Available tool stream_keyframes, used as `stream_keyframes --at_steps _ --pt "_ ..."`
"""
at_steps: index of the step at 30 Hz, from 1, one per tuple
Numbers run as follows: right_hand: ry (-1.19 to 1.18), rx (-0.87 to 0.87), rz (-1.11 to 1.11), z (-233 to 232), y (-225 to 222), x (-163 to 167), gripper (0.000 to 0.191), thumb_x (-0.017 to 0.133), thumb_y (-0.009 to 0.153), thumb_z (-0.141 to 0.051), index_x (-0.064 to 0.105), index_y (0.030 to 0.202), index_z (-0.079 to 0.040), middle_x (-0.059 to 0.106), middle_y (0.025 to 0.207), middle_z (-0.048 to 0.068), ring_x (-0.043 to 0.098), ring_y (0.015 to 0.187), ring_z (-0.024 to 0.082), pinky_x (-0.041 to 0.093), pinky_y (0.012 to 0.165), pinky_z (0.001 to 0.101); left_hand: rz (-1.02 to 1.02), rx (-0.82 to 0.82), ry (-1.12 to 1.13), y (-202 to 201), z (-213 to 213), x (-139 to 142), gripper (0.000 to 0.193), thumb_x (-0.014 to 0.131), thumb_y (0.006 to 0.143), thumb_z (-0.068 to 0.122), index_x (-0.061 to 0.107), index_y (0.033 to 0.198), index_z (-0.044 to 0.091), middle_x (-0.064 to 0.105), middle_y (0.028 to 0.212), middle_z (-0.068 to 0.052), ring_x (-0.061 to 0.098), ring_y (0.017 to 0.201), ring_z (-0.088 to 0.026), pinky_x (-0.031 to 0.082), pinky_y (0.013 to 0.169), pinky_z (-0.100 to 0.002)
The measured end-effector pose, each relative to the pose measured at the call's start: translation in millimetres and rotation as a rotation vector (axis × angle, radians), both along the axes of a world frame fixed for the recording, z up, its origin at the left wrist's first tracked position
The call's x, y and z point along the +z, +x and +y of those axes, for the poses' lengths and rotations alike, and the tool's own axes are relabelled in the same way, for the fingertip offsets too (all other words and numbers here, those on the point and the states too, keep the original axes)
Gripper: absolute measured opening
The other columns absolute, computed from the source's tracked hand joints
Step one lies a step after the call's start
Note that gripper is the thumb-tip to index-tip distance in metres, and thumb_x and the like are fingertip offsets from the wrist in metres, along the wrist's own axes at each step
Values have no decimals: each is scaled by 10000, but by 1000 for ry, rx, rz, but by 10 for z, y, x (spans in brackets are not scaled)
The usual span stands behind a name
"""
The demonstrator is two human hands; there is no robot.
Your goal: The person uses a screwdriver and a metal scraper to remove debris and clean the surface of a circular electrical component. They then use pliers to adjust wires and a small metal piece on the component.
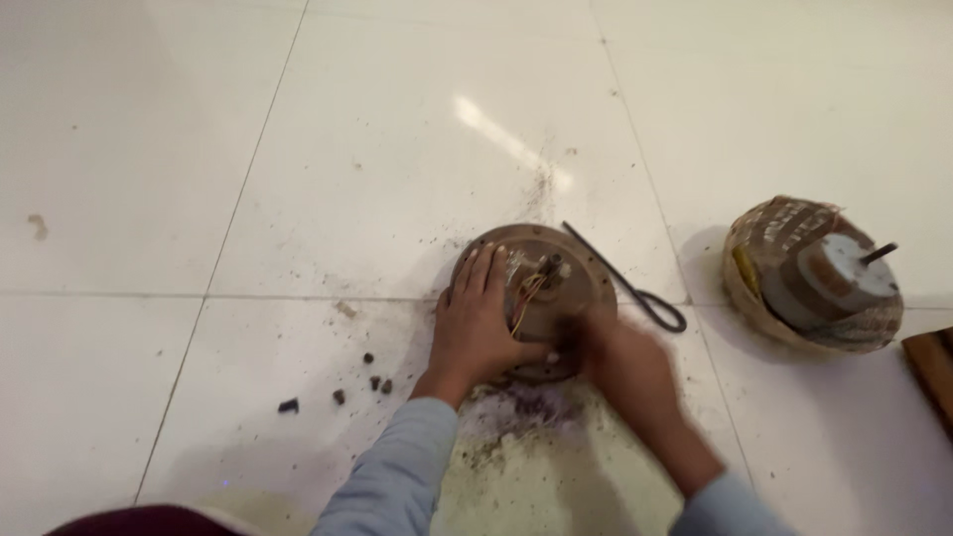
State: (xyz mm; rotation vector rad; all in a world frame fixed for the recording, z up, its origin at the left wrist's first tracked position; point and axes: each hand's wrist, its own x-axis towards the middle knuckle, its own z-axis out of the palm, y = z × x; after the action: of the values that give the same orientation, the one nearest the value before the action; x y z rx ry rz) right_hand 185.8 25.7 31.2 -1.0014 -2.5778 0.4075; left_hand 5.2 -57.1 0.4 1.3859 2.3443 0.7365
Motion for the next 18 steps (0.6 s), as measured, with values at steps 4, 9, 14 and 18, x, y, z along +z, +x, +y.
stream_keyframes --at_steps 4,9,14,18 --pt "33 199 149 14 27 -74 226 686 873 -137 702 1098 -132 742 963 113 724 785 353 569 641 443 -23 -6 -7 6 -29 34 1416 915 564 638 114 1623 146 119 1708 -80 101 1573 -301 203 1220 -571" --pt "-39 34 144 -26 18 -52 132 651 923 -131 695 1044 -104 743 903 103 748 767 309 591 681 419 -12 -25 -58 -40 -22 65 1440 897 536 662 112 1629 150 108 1722 -63 120 1568 -288 220 1222 -574" --pt "40 153 73 -214 -9 8 134 668 899 -149 705 1014 -92 726 866 105 708 726 351 555 611 450 -21 -16 16 -27 2 34 1399 870 598 732 120 1608 119 112 1695 -92 80 1578 -297 183 1220 -592" --pt "58 83 132 -367 -38 67 99 665 918 -131 685 991 -67 719 895 119 700 783 369 547 646 455 -34 -7 -1 10 -8 0 1416 885 554 694 138 1617 129 118 1713 -84 97 1571 -302 192 1223 -575"
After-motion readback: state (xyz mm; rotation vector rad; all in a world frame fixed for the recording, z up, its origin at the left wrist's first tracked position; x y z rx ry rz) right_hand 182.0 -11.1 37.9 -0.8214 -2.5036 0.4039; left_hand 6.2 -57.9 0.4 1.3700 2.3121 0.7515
